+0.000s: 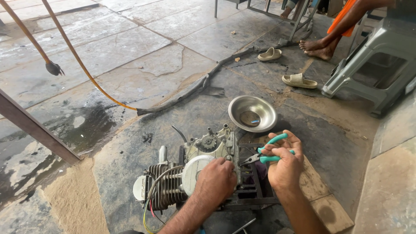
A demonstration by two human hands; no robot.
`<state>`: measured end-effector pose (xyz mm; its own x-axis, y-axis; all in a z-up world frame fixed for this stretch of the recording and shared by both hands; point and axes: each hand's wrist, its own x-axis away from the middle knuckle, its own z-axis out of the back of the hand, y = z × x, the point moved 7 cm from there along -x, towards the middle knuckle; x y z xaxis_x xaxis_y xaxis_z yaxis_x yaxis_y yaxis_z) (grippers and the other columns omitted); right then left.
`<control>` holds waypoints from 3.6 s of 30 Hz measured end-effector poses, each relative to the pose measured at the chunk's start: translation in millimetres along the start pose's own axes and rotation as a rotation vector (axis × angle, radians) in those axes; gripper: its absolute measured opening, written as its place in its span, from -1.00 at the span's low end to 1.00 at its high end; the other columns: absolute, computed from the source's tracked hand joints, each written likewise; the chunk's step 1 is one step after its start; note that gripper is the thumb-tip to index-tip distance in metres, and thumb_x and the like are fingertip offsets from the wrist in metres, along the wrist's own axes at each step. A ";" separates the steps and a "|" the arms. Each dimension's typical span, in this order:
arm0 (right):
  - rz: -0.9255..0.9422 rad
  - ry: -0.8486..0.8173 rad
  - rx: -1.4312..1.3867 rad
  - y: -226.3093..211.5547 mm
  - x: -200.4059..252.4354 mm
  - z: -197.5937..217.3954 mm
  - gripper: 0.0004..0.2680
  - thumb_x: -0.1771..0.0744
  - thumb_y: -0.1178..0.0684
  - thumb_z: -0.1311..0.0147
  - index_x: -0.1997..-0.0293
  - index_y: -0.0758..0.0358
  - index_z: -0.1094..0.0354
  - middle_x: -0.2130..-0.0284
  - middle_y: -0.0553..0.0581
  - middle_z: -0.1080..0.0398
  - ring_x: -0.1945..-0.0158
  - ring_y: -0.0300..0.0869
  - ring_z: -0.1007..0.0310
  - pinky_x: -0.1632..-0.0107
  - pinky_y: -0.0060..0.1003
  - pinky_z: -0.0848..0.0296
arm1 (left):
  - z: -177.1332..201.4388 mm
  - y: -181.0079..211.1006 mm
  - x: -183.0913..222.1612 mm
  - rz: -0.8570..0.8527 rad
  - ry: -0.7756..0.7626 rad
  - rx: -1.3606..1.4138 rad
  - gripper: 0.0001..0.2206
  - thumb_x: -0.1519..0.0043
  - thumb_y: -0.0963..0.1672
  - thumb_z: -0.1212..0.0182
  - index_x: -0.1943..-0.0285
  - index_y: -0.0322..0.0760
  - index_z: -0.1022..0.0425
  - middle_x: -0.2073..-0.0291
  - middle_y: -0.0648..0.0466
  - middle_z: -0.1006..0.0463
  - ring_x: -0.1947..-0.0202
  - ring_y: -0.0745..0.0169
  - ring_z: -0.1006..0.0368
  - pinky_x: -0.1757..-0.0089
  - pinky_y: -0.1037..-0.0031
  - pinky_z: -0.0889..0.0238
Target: Repairing and assembling a motorcycle engine component.
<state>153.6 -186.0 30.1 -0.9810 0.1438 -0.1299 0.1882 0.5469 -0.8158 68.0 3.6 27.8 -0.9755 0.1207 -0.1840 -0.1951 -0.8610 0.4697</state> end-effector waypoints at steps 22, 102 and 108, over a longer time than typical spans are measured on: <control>0.023 -0.027 -0.020 -8.2 2.3 -3.0 -0.58 -0.23 0.42 0.17 -0.22 0.26 -0.16 0.02 0.38 -0.39 0.22 -0.10 -0.53 0.15 -0.14 -0.65 | 24.2 -10.5 -0.9 0.105 -0.002 0.198 -0.85 -0.27 -0.20 -0.17 0.07 -0.28 -0.63 0.12 -0.04 -0.63 0.15 0.17 -0.60 0.04 0.35 -0.49; 0.239 -0.309 -0.159 -26.4 9.7 -38.3 -0.47 -0.26 0.42 0.16 -0.44 0.24 -0.04 -0.18 0.42 -0.31 -0.01 -0.07 -0.52 -0.17 0.00 -0.59 | 25.8 -64.6 -28.0 0.187 0.251 0.273 -0.84 -0.28 -0.15 -0.22 0.03 -0.24 -0.64 0.06 -0.03 -0.66 0.16 0.23 -0.60 0.07 0.35 -0.51; 0.262 -0.362 -0.082 -13.7 -1.3 -71.0 -0.44 -0.24 0.41 0.13 -0.45 0.23 0.01 -0.23 0.40 -0.27 -0.01 -0.09 -0.51 -0.15 -0.06 -0.57 | 36.3 -73.1 -43.9 0.198 0.252 0.236 -0.75 -0.26 -0.17 -0.21 -0.10 -0.27 -0.60 0.05 -0.08 -0.66 0.10 0.09 -0.60 0.03 0.27 -0.47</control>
<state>155.6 -135.2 81.5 -0.8500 -0.0031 -0.5268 0.4215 0.5957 -0.6837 121.4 79.2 32.9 -0.9469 -0.1865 -0.2619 -0.0521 -0.7148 0.6973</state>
